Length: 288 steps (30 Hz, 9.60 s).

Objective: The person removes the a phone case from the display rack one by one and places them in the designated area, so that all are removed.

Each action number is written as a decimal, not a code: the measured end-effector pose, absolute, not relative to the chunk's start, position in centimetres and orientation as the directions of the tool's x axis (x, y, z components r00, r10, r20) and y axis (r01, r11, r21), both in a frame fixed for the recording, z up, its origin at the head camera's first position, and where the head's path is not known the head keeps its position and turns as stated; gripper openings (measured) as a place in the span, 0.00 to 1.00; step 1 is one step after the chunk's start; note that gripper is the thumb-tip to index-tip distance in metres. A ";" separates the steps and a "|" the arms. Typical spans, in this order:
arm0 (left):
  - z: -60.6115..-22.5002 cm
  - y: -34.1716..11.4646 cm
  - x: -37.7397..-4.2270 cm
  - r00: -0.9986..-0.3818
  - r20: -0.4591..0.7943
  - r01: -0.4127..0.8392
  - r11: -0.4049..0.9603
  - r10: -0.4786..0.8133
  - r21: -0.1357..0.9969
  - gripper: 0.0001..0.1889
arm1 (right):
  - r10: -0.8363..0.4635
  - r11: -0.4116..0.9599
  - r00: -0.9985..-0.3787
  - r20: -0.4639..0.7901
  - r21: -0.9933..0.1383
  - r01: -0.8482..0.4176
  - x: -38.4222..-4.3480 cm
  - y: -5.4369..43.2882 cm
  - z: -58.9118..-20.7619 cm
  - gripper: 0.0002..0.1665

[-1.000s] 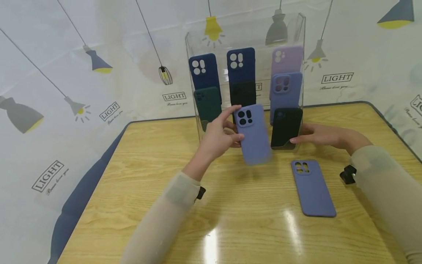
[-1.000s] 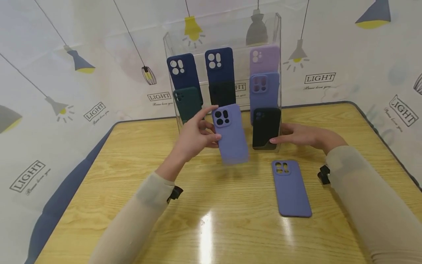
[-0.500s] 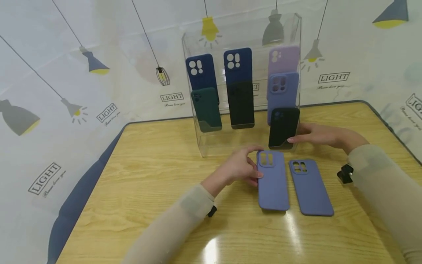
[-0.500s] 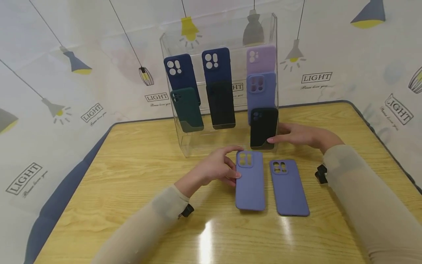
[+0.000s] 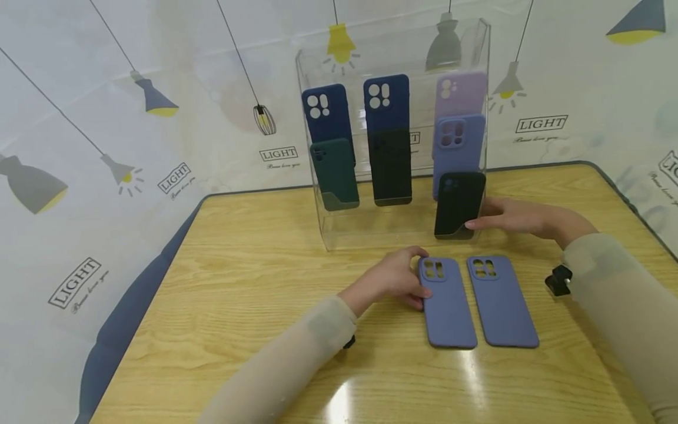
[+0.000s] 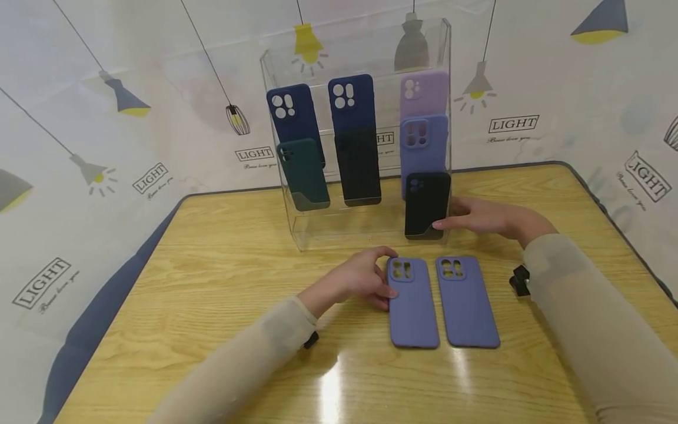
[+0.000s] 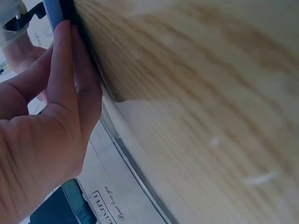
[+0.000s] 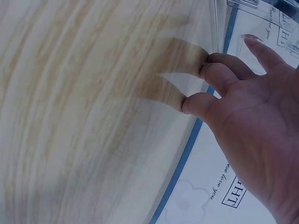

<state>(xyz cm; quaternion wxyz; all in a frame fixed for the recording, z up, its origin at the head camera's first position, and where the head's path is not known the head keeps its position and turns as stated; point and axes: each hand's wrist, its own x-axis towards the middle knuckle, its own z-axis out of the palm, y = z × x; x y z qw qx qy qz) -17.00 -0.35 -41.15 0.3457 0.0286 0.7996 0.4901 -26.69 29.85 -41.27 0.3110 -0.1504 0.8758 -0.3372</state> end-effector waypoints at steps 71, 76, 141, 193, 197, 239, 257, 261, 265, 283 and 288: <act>-37.4 0.9 -19.9 -0.860 -0.094 0.313 0.663 0.502 0.680 0.49 | -0.495 0.694 -0.760 -0.422 -0.718 -0.054 -26.4 29.9 -41.4 0.55; -36.2 1.8 -21.6 -0.869 0.116 0.448 0.667 0.480 0.596 0.43 | -0.499 0.690 -0.753 -0.429 -0.722 -0.045 -26.5 30.0 -41.4 0.55; -39.4 3.6 -22.2 -0.861 0.356 0.499 0.733 0.362 0.462 0.39 | -0.484 0.697 -0.758 -0.437 -0.717 -0.032 -26.4 30.0 -41.5 0.59; -37.6 -9.8 -16.4 -0.833 -0.368 -0.167 0.447 0.413 0.879 0.41 | -0.456 0.744 -0.755 -0.471 -0.667 -0.033 -26.3 29.9 -41.1 0.64; -38.7 -9.7 -16.4 -0.786 -0.440 -0.209 0.483 0.434 0.850 0.40 | -0.458 0.738 -0.752 -0.474 -0.674 -0.025 -26.3 30.1 -41.3 0.64; -40.3 -6.9 -16.8 -0.734 -0.510 -0.071 0.696 0.448 0.714 0.38 | -0.454 0.734 -0.754 -0.475 -0.680 -0.013 -26.5 30.1 -41.3 0.65; -40.6 -6.8 -16.7 -0.742 -0.497 -0.042 0.709 0.450 0.704 0.38 | -0.456 0.742 -0.752 -0.475 -0.670 -0.027 -26.4 29.9 -41.3 0.65; -40.5 -6.7 -16.7 -0.743 -0.499 -0.038 0.717 0.446 0.696 0.38 | -0.451 0.744 -0.754 -0.478 -0.668 -0.021 -26.4 29.9 -41.2 0.66; -40.4 -6.7 -16.7 -0.743 -0.501 -0.039 0.719 0.443 0.694 0.38 | -0.452 0.746 -0.752 -0.479 -0.666 -0.024 -26.5 30.0 -41.3 0.65; -39.2 -6.6 -17.6 -0.745 -0.484 0.054 0.765 0.459 0.642 0.41 | -0.461 0.734 -0.756 -0.465 -0.679 -0.031 -26.3 29.8 -41.2 0.65; -37.7 -6.3 -19.0 -0.783 -0.399 0.115 0.742 0.477 0.661 0.40 | -0.464 0.729 -0.757 -0.460 -0.684 -0.031 -26.3 29.9 -41.2 0.65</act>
